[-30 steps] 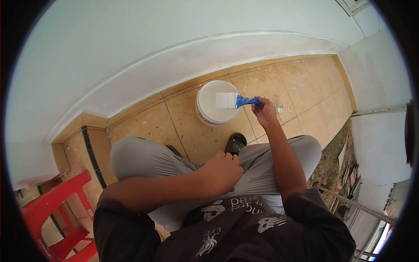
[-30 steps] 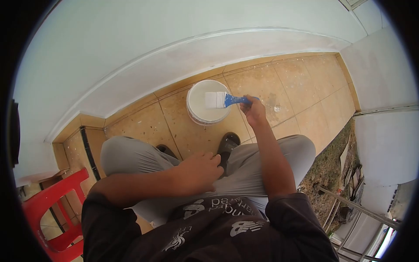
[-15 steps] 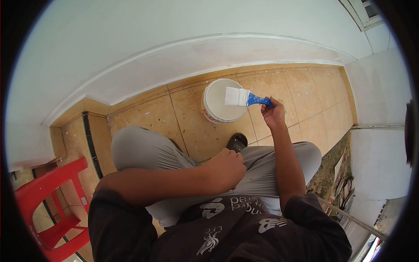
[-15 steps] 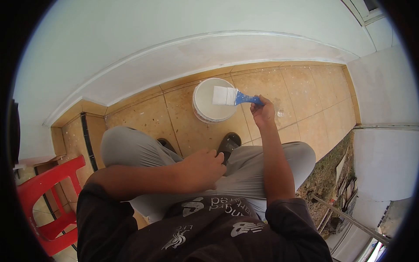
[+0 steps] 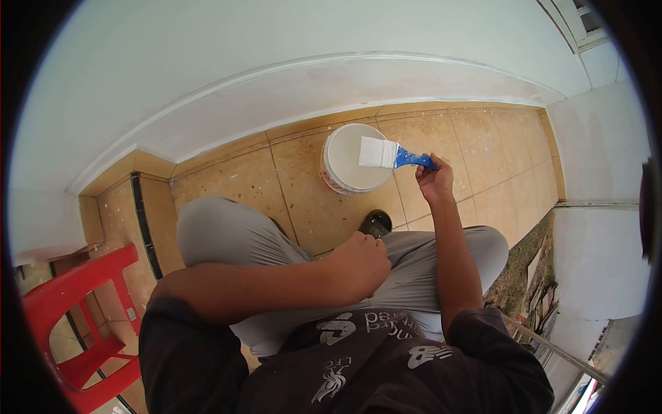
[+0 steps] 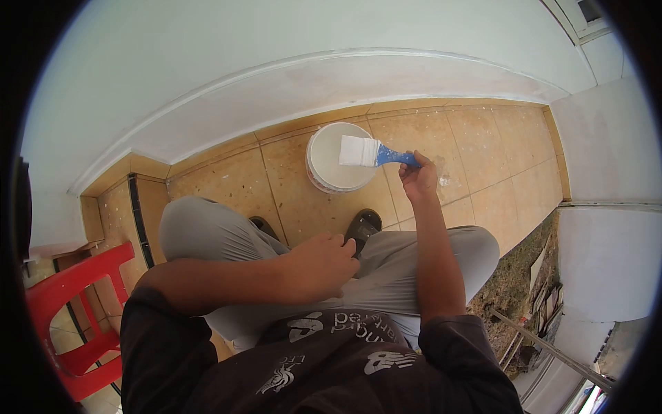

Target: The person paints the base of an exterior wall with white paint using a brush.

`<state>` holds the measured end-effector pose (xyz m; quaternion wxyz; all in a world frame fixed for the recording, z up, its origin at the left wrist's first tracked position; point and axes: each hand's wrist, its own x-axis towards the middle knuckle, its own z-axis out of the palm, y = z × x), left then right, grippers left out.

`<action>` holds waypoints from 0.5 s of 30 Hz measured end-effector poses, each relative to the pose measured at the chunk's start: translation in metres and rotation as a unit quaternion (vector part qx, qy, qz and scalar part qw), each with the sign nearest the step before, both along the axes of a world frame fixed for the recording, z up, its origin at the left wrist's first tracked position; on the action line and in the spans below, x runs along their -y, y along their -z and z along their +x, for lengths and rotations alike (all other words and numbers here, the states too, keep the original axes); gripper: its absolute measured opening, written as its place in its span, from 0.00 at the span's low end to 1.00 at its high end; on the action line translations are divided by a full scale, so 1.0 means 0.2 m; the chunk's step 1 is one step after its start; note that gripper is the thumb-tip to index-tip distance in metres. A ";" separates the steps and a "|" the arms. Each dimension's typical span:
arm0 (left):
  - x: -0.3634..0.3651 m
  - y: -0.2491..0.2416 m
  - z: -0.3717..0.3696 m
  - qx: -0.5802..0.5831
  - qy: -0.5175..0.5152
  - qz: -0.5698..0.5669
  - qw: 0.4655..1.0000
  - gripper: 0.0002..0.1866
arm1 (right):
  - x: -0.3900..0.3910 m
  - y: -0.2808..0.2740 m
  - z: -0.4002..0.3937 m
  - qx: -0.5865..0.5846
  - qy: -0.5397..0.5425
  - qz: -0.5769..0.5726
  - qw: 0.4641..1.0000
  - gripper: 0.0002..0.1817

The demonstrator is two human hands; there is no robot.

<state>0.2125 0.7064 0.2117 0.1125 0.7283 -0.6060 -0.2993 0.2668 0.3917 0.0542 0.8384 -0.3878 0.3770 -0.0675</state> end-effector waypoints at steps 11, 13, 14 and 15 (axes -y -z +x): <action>0.00 0.02 -0.01 0.016 -0.014 -0.002 1.000 0.18 | 0.02 -0.03 0.00 0.015 0.009 0.023 1.000 0.09; 0.00 0.04 -0.01 0.019 -0.021 -0.018 0.999 0.17 | 0.04 -0.05 0.01 0.024 0.015 0.028 0.999 0.10; 0.00 0.04 -0.02 0.021 -0.024 -0.025 0.999 0.17 | 0.05 -0.06 0.01 0.034 0.011 0.033 0.999 0.10; -0.01 0.04 -0.02 0.024 -0.028 -0.026 0.999 0.17 | 0.07 -0.07 0.01 0.044 0.007 0.038 0.998 0.10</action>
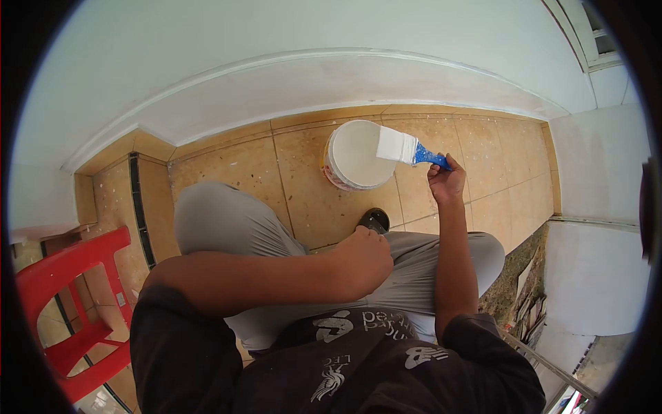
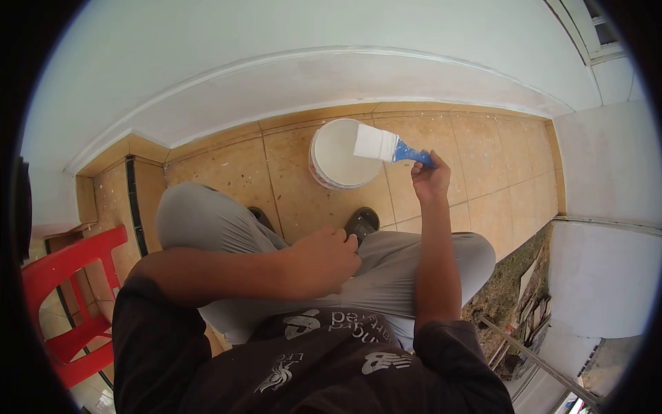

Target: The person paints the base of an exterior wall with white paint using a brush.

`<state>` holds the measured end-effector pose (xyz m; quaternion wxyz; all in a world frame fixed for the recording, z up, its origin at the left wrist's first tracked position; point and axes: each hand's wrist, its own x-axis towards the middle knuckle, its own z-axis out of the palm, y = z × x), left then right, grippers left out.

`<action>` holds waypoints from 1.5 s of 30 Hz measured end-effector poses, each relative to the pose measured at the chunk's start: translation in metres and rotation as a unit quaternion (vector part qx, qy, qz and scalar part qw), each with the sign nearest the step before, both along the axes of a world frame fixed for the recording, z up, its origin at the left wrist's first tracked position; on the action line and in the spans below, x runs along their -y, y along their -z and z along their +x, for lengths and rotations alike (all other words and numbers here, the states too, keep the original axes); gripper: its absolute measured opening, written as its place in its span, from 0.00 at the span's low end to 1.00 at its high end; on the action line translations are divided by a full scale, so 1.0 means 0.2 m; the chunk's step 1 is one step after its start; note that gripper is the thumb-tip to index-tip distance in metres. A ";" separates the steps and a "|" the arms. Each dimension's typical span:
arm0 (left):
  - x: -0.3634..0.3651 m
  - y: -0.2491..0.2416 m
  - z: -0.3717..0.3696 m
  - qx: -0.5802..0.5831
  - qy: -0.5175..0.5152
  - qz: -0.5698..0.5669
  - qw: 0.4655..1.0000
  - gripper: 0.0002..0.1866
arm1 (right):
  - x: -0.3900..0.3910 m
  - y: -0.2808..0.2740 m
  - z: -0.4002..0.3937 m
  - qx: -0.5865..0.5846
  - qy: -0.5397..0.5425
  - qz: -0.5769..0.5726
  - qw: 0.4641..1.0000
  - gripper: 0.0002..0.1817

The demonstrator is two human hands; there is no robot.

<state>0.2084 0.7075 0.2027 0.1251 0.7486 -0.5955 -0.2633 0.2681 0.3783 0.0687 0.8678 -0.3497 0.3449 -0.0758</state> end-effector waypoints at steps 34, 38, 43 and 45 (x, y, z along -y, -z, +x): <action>-0.02 -0.04 0.02 0.007 0.002 -0.004 1.000 0.14 | 0.11 0.14 -0.11 -0.218 -0.025 -0.268 0.938 0.10; -0.03 -0.04 0.02 0.015 -0.001 -0.007 1.000 0.15 | 0.17 0.16 -0.12 -0.207 -0.023 -0.214 0.954 0.09; -0.01 -0.03 0.01 0.016 0.000 -0.017 1.000 0.15 | 0.17 0.26 -0.11 -0.191 -0.012 -0.068 0.979 0.10; -0.01 -0.04 0.01 0.016 -0.001 -0.007 1.000 0.16 | 0.15 0.30 -0.12 -0.185 -0.033 -0.021 0.982 0.10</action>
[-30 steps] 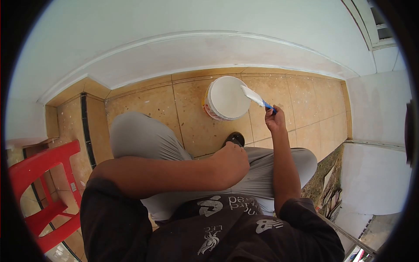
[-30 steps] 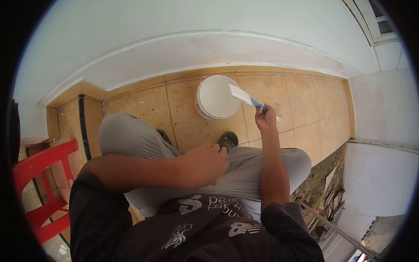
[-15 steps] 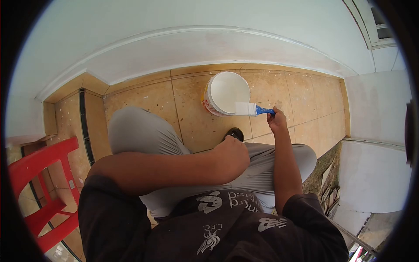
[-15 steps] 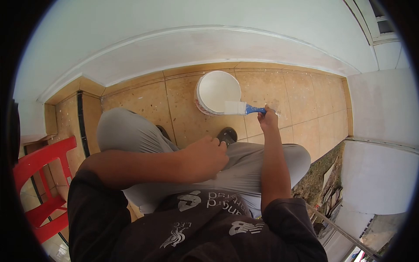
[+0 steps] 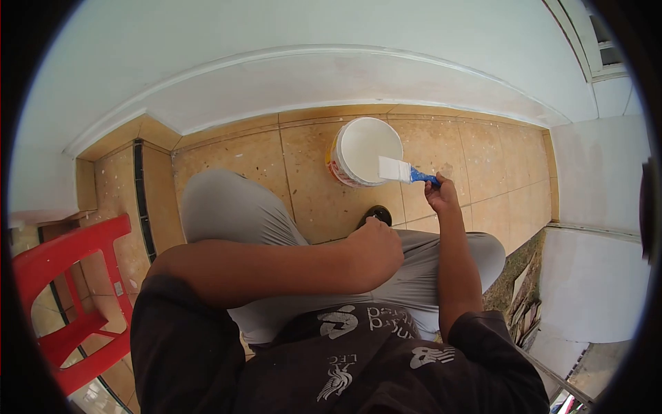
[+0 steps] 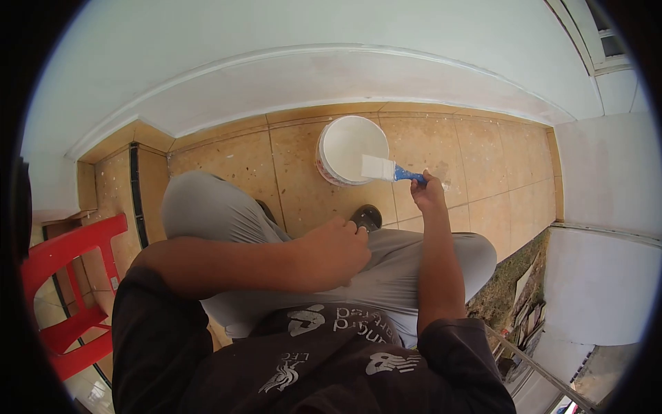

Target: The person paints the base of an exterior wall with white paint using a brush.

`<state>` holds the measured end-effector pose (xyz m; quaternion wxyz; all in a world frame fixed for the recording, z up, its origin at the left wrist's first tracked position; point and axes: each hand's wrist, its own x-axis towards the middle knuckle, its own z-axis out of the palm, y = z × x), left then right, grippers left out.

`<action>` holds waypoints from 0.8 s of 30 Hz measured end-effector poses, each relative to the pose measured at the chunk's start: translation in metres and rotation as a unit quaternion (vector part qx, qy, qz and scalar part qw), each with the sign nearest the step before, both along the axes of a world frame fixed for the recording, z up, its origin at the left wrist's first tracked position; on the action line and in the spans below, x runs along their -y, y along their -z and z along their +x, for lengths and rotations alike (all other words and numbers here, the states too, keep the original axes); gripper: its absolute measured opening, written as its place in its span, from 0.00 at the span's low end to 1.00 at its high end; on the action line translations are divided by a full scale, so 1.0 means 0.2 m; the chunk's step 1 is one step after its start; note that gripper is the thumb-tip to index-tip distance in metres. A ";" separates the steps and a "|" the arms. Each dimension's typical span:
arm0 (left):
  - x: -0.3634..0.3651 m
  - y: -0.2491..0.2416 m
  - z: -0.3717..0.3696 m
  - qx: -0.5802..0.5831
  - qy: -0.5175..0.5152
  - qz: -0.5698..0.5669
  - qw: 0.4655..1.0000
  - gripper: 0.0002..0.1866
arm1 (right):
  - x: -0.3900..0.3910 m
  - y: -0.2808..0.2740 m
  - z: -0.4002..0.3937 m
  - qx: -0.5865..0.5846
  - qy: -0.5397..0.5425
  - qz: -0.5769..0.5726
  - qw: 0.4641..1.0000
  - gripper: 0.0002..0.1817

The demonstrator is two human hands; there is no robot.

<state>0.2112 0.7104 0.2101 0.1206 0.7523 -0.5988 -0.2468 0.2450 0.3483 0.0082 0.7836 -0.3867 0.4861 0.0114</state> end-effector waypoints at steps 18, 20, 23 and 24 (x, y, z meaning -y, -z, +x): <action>0.00 -0.01 0.02 -0.002 -0.001 -0.012 1.000 0.19 | 0.02 -0.06 -0.20 -0.019 -0.319 0.039 0.947 0.17; -0.01 -0.03 0.02 -0.002 0.000 -0.015 1.000 0.19 | -0.01 -0.05 -0.20 0.015 -0.380 0.040 0.924 0.19; -0.02 -0.04 0.02 0.000 -0.007 -0.020 1.000 0.18 | -0.11 -0.09 -0.15 0.076 -0.392 0.056 0.915 0.18; -0.03 -0.04 0.02 -0.007 -0.004 -0.021 1.000 0.18 | -0.16 -0.13 -0.13 0.093 -0.392 0.060 0.913 0.17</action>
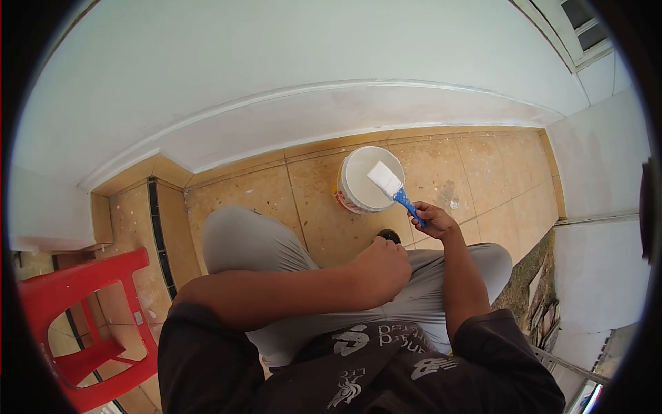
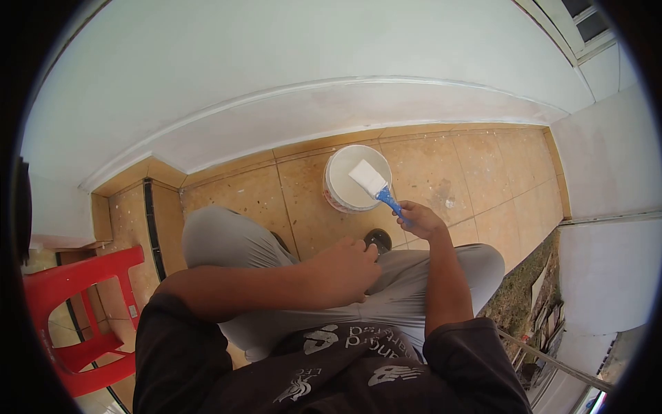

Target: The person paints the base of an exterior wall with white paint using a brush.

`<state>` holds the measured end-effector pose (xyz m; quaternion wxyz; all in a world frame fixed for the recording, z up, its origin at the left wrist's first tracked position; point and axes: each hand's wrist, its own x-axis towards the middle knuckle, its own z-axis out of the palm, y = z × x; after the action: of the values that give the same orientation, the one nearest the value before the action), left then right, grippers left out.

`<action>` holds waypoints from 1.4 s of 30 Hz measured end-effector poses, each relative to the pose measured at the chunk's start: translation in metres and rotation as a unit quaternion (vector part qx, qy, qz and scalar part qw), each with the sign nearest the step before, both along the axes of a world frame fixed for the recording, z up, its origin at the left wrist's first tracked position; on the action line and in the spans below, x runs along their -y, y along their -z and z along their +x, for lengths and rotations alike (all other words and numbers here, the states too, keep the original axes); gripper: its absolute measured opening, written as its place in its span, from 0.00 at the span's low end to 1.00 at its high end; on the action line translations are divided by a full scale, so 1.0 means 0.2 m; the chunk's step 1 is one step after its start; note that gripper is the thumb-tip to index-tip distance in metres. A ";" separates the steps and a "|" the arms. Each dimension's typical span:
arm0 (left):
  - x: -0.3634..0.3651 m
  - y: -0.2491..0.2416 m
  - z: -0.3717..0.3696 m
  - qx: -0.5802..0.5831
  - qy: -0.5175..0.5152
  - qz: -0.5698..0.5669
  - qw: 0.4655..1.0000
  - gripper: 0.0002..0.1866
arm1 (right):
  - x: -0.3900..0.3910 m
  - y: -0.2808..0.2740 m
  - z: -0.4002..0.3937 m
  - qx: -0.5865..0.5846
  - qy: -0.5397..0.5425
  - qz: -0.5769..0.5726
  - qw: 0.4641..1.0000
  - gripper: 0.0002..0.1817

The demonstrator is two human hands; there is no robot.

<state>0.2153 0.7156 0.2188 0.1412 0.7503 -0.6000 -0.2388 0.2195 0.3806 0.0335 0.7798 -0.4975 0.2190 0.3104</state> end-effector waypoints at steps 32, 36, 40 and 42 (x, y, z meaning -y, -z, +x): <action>-0.54 -0.09 0.28 -0.303 -0.072 -0.062 0.948 0.27 | -2.22 -0.03 0.50 0.524 0.041 -0.326 0.786 0.07; -0.56 -0.09 0.27 -0.303 -0.069 -0.060 0.949 0.28 | -1.81 -0.03 0.57 0.468 0.097 -0.403 0.781 0.06; -0.54 -0.15 0.25 -0.277 -0.060 -0.049 0.958 0.28 | -1.49 -0.03 0.60 0.417 0.127 -0.482 0.760 0.07; -0.52 -0.16 0.23 -0.269 -0.055 -0.044 0.960 0.28 | -1.40 -0.06 0.59 0.376 0.145 -0.499 0.767 0.07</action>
<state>0.2620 0.8196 0.2511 0.3433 0.6829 -0.5078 -0.3974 0.3384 0.6609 0.0456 0.4777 -0.8557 0.1014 -0.1713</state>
